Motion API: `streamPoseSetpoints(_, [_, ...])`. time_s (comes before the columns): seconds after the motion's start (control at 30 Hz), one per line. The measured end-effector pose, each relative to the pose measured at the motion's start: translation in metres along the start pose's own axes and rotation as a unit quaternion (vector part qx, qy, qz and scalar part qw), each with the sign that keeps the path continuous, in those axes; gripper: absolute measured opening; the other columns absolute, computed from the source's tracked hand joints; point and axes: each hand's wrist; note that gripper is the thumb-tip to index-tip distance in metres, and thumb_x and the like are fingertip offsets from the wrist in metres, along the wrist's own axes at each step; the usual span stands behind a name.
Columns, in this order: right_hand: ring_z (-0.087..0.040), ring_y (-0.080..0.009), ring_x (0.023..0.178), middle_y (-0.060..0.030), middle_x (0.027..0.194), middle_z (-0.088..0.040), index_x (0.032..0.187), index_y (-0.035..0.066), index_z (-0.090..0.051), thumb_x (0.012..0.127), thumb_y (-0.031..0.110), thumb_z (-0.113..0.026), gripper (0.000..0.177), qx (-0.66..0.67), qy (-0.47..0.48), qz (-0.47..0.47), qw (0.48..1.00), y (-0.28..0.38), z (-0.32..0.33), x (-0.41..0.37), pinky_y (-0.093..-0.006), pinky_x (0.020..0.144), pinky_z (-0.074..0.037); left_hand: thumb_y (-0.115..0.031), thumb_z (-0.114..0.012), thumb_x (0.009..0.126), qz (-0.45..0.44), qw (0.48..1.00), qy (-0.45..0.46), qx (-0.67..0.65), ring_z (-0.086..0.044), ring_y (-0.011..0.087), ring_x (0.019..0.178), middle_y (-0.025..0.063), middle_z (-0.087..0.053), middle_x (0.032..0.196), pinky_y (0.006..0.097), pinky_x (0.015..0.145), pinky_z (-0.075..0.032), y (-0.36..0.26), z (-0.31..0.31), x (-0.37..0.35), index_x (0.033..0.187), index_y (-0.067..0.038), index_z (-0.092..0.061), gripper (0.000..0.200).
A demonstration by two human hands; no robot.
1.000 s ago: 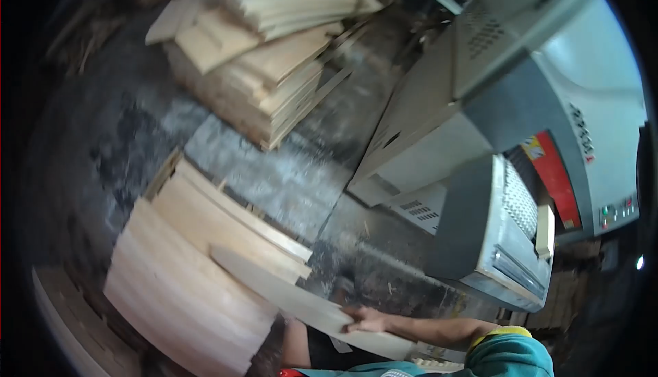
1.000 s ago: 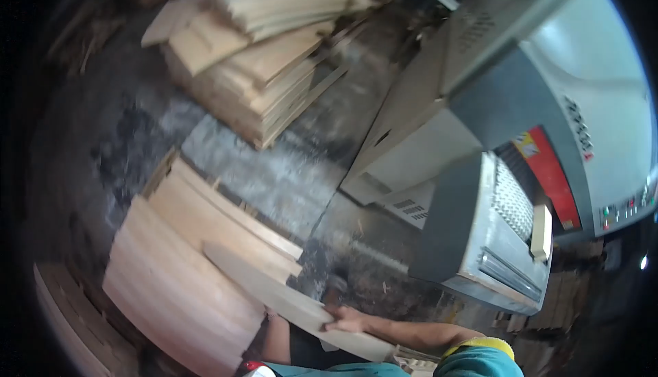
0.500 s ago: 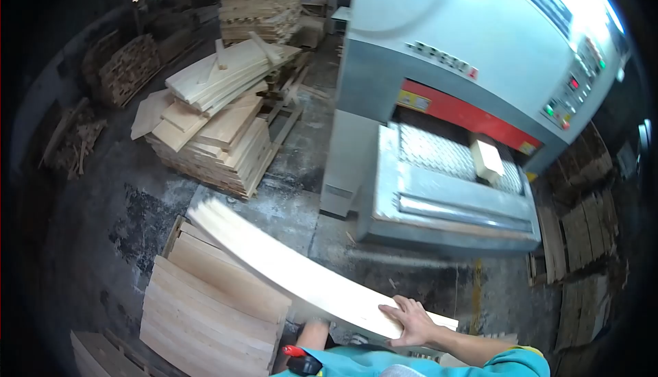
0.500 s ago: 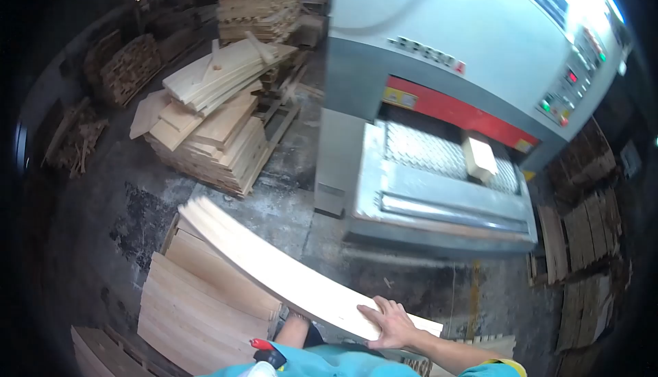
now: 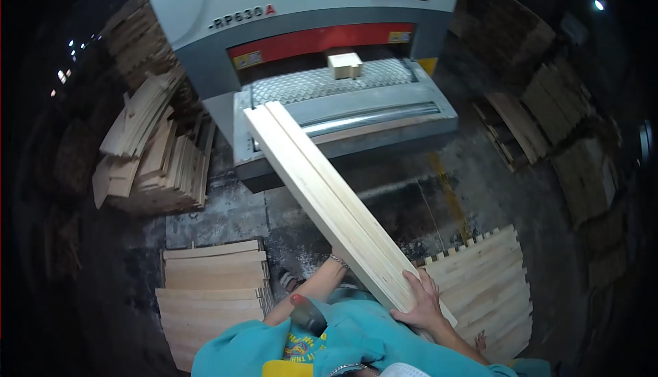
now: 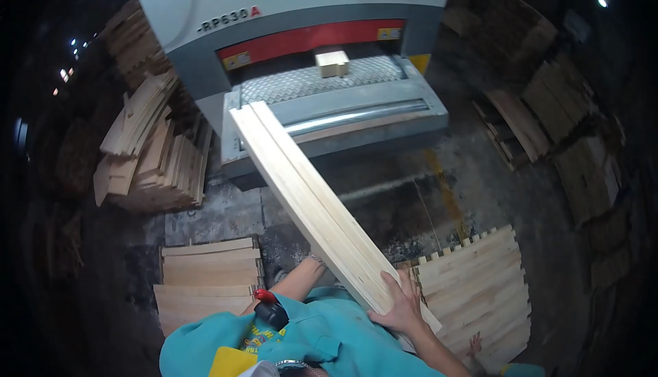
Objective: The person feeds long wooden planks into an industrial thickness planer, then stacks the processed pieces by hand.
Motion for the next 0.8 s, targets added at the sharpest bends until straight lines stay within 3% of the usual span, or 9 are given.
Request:
streamPoseSetpoints(0.27, [-0.037, -0.0451, 0.123, -0.0246, 0.136, -0.035, 0.142, 0.018, -0.044, 0.056, 0.034, -0.081, 0.094, -0.090, -0.141, -0.133, 0.977, -0.006, 0.025, -0.021, -0.0564, 0.105, -0.029, -0.057, -0.040, 0.097, 0.082, 0.991, 0.070, 0.083, -0.059, 0.0329, 0.115, 0.0152, -0.058, 0.132, 0.0464, 0.095, -0.052, 0.064, -0.075, 0.073, 0.137, -0.006, -0.048, 0.065])
streamPoseSetpoints(0.3, [-0.037, -0.0451, 0.123, -0.0247, 0.136, -0.034, 0.142, 0.018, -0.044, 0.056, 0.032, -0.080, 0.094, -0.099, -0.154, -0.138, 0.973, -0.008, 0.029, -0.015, -0.0566, 0.104, -0.029, -0.062, -0.035, 0.097, 0.082, 0.985, 0.074, 0.132, -0.056, 0.0322, 0.122, 0.0155, -0.052, 0.140, 0.0487, 0.099, -0.049, 0.062, -0.077, 0.080, 0.141, -0.006, -0.043, 0.072])
streamPoseSetpoints(0.4, [-0.037, -0.0451, 0.123, -0.0246, 0.137, -0.033, 0.143, 0.017, -0.044, 0.056, 0.031, -0.081, 0.096, -0.099, -0.140, -0.154, 0.973, -0.016, 0.048, 0.007, -0.0570, 0.105, -0.029, -0.072, -0.029, 0.094, 0.132, 0.986, -0.006, 0.103, -0.050, 0.0324, 0.127, 0.0167, -0.048, 0.141, 0.0490, 0.101, -0.046, 0.050, -0.099, 0.041, 0.148, -0.009, -0.033, 0.083])
streamPoseSetpoints(0.53, [-0.038, -0.0444, 0.123, -0.0232, 0.134, -0.035, 0.144, 0.018, -0.043, 0.057, 0.031, -0.080, 0.095, -0.115, -0.132, -0.133, 0.975, -0.014, 0.056, 0.044, -0.0562, 0.104, -0.030, -0.081, -0.026, 0.088, 0.218, 0.966, 0.063, 0.122, -0.050, 0.0333, 0.127, 0.0183, -0.047, 0.142, 0.0524, 0.104, -0.041, 0.056, -0.096, -0.012, 0.148, -0.009, -0.031, 0.094])
streamPoseSetpoints(0.73, [-0.039, -0.0432, 0.121, -0.0257, 0.136, -0.035, 0.145, 0.015, -0.042, 0.059, 0.038, -0.081, 0.097, -0.122, -0.121, -0.137, 0.975, 0.011, 0.064, 0.110, -0.0546, 0.103, -0.031, -0.088, -0.023, 0.080, 0.320, 0.932, 0.146, 0.093, -0.050, 0.0321, 0.129, 0.0126, -0.049, 0.143, 0.0535, 0.106, -0.037, 0.073, -0.100, -0.047, 0.149, -0.012, -0.032, 0.103])
streamPoseSetpoints(0.8, [-0.039, -0.0431, 0.121, -0.0264, 0.136, -0.034, 0.146, 0.015, -0.041, 0.059, 0.041, -0.082, 0.100, -0.128, -0.122, -0.116, 0.978, 0.014, 0.058, 0.122, -0.0539, 0.104, -0.031, -0.090, -0.017, 0.077, 0.316, 0.929, 0.171, 0.086, -0.039, 0.0326, 0.138, 0.0120, -0.039, 0.151, 0.0556, 0.111, -0.030, 0.078, -0.105, -0.051, 0.153, -0.014, -0.026, 0.108])
Point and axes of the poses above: each hand's wrist, its own x-axis towards the middle knuckle, its own z-axis out of the back of the hand, y = z × x
